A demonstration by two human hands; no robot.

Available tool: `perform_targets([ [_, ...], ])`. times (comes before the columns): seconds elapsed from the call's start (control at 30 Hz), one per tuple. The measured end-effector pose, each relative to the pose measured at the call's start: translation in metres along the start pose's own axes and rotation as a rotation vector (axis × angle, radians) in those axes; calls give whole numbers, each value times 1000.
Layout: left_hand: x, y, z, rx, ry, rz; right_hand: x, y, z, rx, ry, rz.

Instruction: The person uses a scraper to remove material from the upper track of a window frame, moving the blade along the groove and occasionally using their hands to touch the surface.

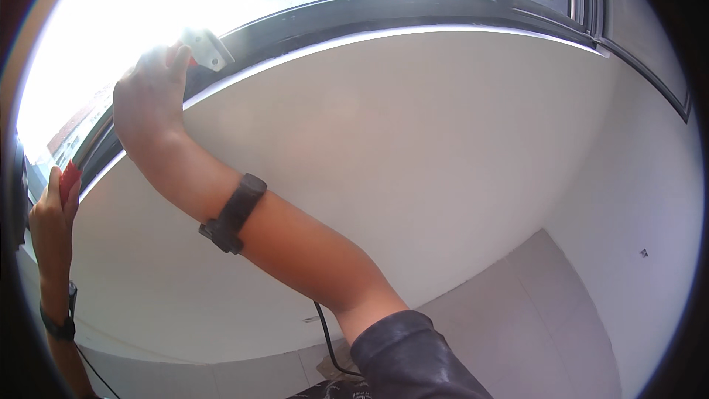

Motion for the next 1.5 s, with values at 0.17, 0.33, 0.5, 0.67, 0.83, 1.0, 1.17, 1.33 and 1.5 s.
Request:
perform_targets([
  [0.17,-15,6,-7,-38,-112,74,-11,1,-5,-35,-24,-9],
  [0.33,-21,9,-8,-85,-141,120,-19,1,-7,-64,-61,-9],
  [0.5,-28,8,-7,-97,-202,122,-20,1,-7,-77,-50,24],
  [0.67,-33,6,-5,-70,-193,128,-20,0,-7,-98,-59,47],
  [0.83,-37,3,-5,-61,-180,123,-23,-4,-10,-109,-121,53],
  [1.0,-49,-3,-11,-33,-212,110,-27,-4,-12,-124,-127,136],
  [1.17,-52,-9,-18,-13,-174,108,-29,-4,-13,-106,-170,168],
  [1.33,-45,-10,-19,-14,-147,130,-28,0,-12,-82,-218,108],
  [1.5,-32,-6,-9,-9,-142,135,-18,0,-7,-97,-206,152],
])
Point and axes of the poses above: each hand's wrist, its own y-axis away from the middle knuckle, its own x-axis out of the palm, z = x × y, the point moved 2 cm from there along -y, towards the middle knuckle, and after that the axes turned 2 degrees about -x, right-handed, at the moved point
